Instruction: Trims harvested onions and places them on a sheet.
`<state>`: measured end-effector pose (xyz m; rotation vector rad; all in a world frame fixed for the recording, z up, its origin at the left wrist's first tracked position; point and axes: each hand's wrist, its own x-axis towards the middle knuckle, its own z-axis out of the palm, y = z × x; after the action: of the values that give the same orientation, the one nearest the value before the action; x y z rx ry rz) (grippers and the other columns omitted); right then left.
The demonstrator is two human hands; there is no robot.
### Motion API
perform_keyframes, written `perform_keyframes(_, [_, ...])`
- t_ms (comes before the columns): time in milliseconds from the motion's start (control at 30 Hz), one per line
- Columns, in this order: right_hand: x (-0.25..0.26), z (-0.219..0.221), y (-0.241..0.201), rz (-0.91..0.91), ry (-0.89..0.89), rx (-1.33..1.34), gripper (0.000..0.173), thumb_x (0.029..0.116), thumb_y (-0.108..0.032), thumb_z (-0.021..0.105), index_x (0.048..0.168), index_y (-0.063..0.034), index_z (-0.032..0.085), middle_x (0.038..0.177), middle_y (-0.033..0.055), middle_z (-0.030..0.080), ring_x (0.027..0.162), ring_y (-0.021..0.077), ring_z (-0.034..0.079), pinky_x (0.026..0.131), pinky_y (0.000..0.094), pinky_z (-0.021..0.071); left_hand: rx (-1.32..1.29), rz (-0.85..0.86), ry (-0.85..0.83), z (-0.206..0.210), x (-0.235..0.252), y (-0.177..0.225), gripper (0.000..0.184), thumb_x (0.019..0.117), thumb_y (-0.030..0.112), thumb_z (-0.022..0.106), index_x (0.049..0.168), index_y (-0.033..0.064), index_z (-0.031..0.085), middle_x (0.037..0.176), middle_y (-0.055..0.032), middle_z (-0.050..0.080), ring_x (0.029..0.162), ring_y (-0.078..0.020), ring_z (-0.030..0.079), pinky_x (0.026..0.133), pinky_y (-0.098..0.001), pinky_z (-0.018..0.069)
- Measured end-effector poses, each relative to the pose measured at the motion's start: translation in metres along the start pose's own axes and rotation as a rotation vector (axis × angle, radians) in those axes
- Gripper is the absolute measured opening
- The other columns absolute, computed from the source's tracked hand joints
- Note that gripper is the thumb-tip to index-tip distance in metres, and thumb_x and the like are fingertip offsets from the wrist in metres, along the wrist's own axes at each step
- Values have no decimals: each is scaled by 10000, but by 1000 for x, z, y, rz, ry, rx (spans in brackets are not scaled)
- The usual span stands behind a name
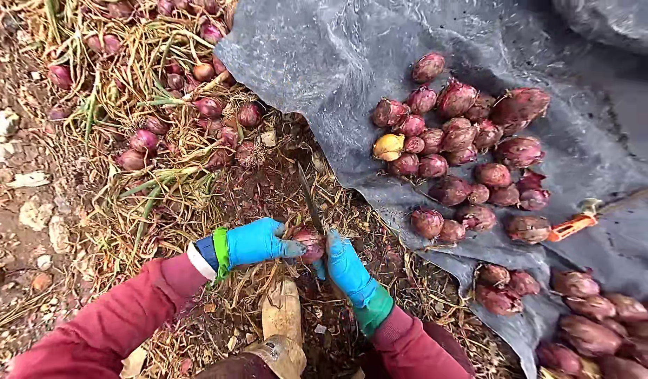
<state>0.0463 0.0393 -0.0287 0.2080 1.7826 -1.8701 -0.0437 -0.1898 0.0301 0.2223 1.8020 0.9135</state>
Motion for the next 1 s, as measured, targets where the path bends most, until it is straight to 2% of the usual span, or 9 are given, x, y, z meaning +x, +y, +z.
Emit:
perform_keyframes(133, [-12,-14,6,120,52,14,921,955,-807,118,941,-79,682,558,90,558,408,208,526,408,384,508,561,-153,347,-13,4,7,491,814,686,759,1045,253,779,988,-11,764,948,-231,713,852,-582,557])
perform_keyframes(233, [-19,-17,16,162,143,59,908,972,-777,83,1011,-85,670,575,108,561,415,232,536,416,410,523,354,-118,633,-9,1,2,483,819,605,809,1101,214,772,997,-46,766,958,-246,725,870,-597,568])
perform_keyframes(367, [-13,-20,13,247,-149,-200,903,974,-778,135,1020,-96,724,645,64,617,506,182,586,506,365,531,686,-96,285,26,2,54,371,941,550,638,1077,221,741,981,-38,741,933,-254,713,802,-563,573])
perform_keyframes(467, [-12,-33,0,89,-34,-174,916,989,-746,75,912,-73,691,590,64,605,454,173,561,450,353,512,748,4,133,24,19,71,315,1030,470,566,1137,222,728,1035,-46,743,982,-267,710,832,-576,554])
perform_keyframes(600, [-4,-76,-19,-99,326,261,970,936,-787,-21,1019,-97,656,544,43,527,390,169,509,377,371,510,734,-157,515,-60,23,14,343,988,433,661,1219,185,717,1173,-127,723,1088,-358,692,880,-651,545])
perform_keyframes(700, [3,-97,-16,-11,453,311,963,926,-800,-30,981,-123,654,529,50,521,393,189,515,388,397,515,920,-451,574,-86,-4,-9,732,796,520,842,1324,56,634,1424,-272,553,1260,-537,551,853,-734,530])
perform_keyframes(833, [1,-70,30,150,401,288,1016,903,-820,-38,1060,-110,672,546,73,546,400,202,529,383,399,517,942,-51,477,-25,8,6,618,833,515,803,1331,171,675,1375,-104,657,1306,-306,592,1147,-555,410])
perform_keyframes(933, [-10,-38,53,241,304,255,1055,899,-820,-55,1088,-99,692,566,123,557,418,248,548,413,436,540,956,-22,218,21,60,-66,716,754,360,870,1380,113,625,1478,-163,565,1406,-392,484,1217,-633,277])
perform_keyframes(1000, [-23,-27,62,251,250,274,1038,918,-804,-32,1084,-77,689,563,128,567,416,249,558,415,426,541,859,-112,231,32,67,-122,741,763,198,865,1436,83,577,1454,-223,556,1378,-426,497,1162,-603,382])
